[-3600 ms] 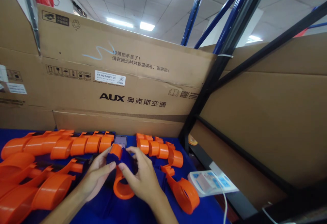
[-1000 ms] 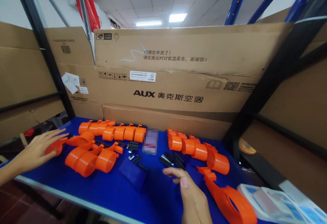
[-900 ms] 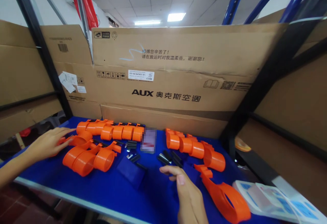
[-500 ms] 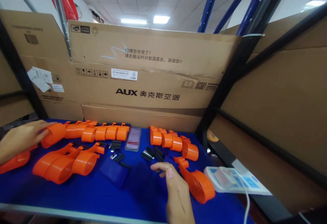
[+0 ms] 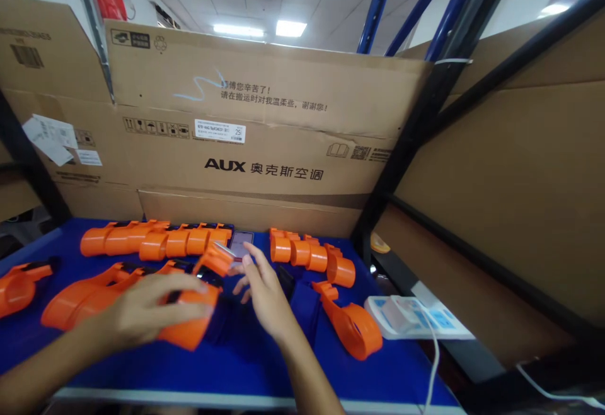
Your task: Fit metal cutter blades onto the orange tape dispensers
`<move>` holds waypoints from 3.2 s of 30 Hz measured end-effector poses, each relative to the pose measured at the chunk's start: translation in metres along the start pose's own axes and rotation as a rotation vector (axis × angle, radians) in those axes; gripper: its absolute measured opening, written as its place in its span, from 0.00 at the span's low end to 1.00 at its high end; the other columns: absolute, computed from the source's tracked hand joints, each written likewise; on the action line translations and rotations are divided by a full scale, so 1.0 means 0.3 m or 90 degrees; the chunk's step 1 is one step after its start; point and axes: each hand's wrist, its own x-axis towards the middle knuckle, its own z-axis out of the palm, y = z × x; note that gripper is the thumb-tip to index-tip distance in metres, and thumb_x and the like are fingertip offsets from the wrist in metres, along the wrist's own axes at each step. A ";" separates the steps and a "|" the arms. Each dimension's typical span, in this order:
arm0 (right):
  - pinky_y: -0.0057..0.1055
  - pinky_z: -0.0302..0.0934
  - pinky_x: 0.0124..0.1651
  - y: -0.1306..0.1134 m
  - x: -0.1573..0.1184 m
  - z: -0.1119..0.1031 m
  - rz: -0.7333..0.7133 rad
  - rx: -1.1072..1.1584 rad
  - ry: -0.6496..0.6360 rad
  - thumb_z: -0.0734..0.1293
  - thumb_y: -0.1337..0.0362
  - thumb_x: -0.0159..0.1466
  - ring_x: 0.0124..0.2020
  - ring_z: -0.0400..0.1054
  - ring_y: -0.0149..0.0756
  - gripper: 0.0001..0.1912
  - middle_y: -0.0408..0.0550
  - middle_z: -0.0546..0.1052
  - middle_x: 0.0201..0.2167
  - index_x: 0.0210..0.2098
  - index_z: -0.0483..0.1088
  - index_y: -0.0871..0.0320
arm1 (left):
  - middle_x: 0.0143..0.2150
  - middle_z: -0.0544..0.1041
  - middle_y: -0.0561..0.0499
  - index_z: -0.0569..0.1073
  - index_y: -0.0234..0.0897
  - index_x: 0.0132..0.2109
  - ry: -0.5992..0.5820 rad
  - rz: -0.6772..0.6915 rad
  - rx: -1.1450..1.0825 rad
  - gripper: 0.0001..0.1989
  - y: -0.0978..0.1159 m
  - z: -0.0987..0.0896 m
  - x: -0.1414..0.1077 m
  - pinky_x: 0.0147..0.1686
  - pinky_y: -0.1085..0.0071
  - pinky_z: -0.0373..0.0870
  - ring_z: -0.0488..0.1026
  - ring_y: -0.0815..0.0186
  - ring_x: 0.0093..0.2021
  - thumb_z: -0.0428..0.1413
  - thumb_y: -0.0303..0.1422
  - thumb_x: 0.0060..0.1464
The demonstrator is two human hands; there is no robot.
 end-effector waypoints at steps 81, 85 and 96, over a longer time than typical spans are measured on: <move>0.27 0.60 0.31 0.060 0.093 -0.204 -0.114 -0.160 0.046 0.62 0.55 0.70 0.28 0.67 0.32 0.10 0.41 0.72 0.26 0.37 0.63 0.54 | 0.23 0.79 0.52 0.67 0.36 0.65 0.132 -0.509 -0.538 0.34 -0.136 0.390 0.104 0.33 0.70 0.66 0.77 0.61 0.27 0.58 0.49 0.57; 0.29 0.62 0.34 0.059 0.106 -0.181 -0.103 -0.102 0.113 0.69 0.49 0.65 0.30 0.69 0.35 0.17 0.43 0.74 0.28 0.43 0.71 0.56 | 0.23 0.80 0.51 0.63 0.36 0.67 0.122 -0.510 -0.542 0.35 -0.154 0.400 0.093 0.34 0.69 0.65 0.77 0.60 0.29 0.57 0.49 0.58; 0.33 0.65 0.40 0.110 0.089 -0.214 -0.138 -0.279 0.102 0.64 0.55 0.70 0.36 0.72 0.39 0.13 0.47 0.77 0.35 0.47 0.73 0.55 | 0.23 0.78 0.53 0.67 0.35 0.65 0.203 -0.546 -0.572 0.38 -0.148 0.372 0.116 0.26 0.72 0.66 0.76 0.62 0.24 0.62 0.50 0.51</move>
